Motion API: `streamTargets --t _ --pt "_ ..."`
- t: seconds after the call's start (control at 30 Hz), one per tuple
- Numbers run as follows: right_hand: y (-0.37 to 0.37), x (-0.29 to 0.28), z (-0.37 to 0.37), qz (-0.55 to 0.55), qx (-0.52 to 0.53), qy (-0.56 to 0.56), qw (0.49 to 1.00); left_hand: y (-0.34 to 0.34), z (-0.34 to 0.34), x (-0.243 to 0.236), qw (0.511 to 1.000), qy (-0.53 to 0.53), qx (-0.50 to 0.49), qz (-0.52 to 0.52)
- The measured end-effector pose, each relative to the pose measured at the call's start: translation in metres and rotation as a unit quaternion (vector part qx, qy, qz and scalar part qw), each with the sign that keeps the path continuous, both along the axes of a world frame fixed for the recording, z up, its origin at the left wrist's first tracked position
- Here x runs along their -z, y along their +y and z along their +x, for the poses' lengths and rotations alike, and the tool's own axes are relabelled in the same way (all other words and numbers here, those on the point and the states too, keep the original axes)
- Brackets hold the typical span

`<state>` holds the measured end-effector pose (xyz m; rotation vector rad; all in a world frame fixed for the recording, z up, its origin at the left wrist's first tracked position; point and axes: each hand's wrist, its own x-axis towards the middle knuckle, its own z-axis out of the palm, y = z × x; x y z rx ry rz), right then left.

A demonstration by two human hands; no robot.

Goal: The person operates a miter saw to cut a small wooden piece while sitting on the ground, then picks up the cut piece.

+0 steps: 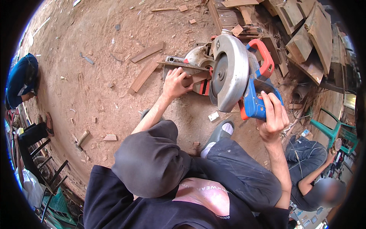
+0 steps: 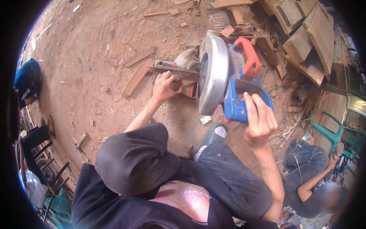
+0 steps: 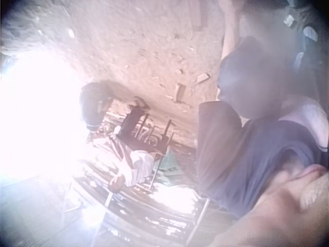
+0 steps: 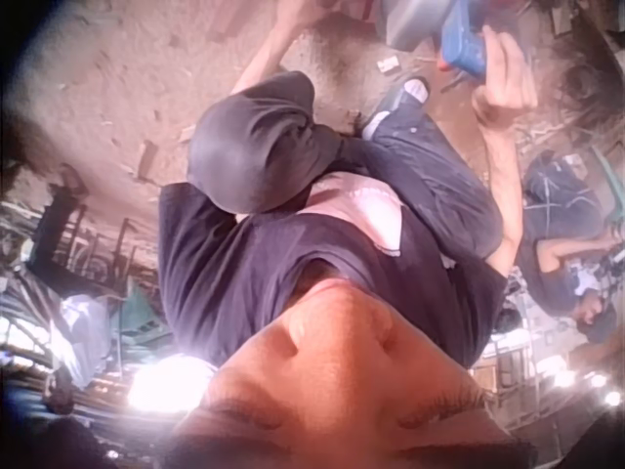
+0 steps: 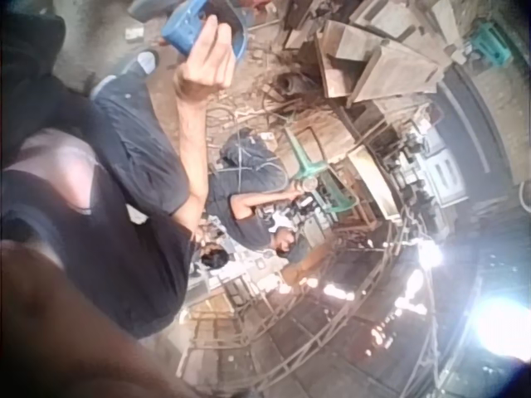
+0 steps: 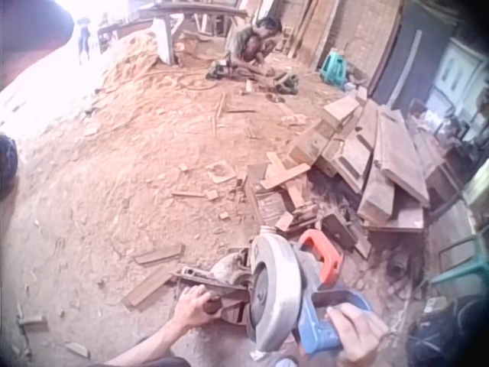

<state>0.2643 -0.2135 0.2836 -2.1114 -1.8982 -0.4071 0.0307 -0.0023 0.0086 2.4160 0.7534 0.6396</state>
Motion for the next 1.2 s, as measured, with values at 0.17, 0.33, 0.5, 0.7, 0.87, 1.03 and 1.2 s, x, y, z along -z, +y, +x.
streamTargets --t 0.17,0.33,0.5,0.7,0.87,1.03,1.2 --pt "-0.001 -0.002 0.002 0.002 0.003 0.004 1.0 -0.004 0.001 -0.004 0.997 -0.02 0.079 -0.004" --pt "0.001 0.0 -0.001 0.008 0.005 0.005 1.0 -0.013 -0.005 -0.008 0.969 -0.001 0.245 -0.024" --pt "0.004 -0.002 0.0 0.012 -0.004 0.001 1.0 -0.019 -0.033 -0.019 0.951 -0.009 0.303 -0.066" --pt "0.005 -0.001 0.0 0.021 0.002 -0.003 1.0 -0.016 -0.063 -0.039 0.975 0.006 0.116 -0.19" --pt "0.005 -0.002 0.0 0.018 0.005 -0.006 1.0 -0.01 -0.075 -0.039 0.967 0.044 0.066 -0.241" --pt "0.005 -0.002 0.0 0.017 0.005 -0.004 1.0 -0.025 -0.082 -0.039 0.909 0.022 -0.02 -0.415" --pt "0.004 -0.001 0.002 0.013 0.004 -0.002 1.0 -0.03 -0.089 -0.027 0.884 -0.011 -0.041 -0.465"
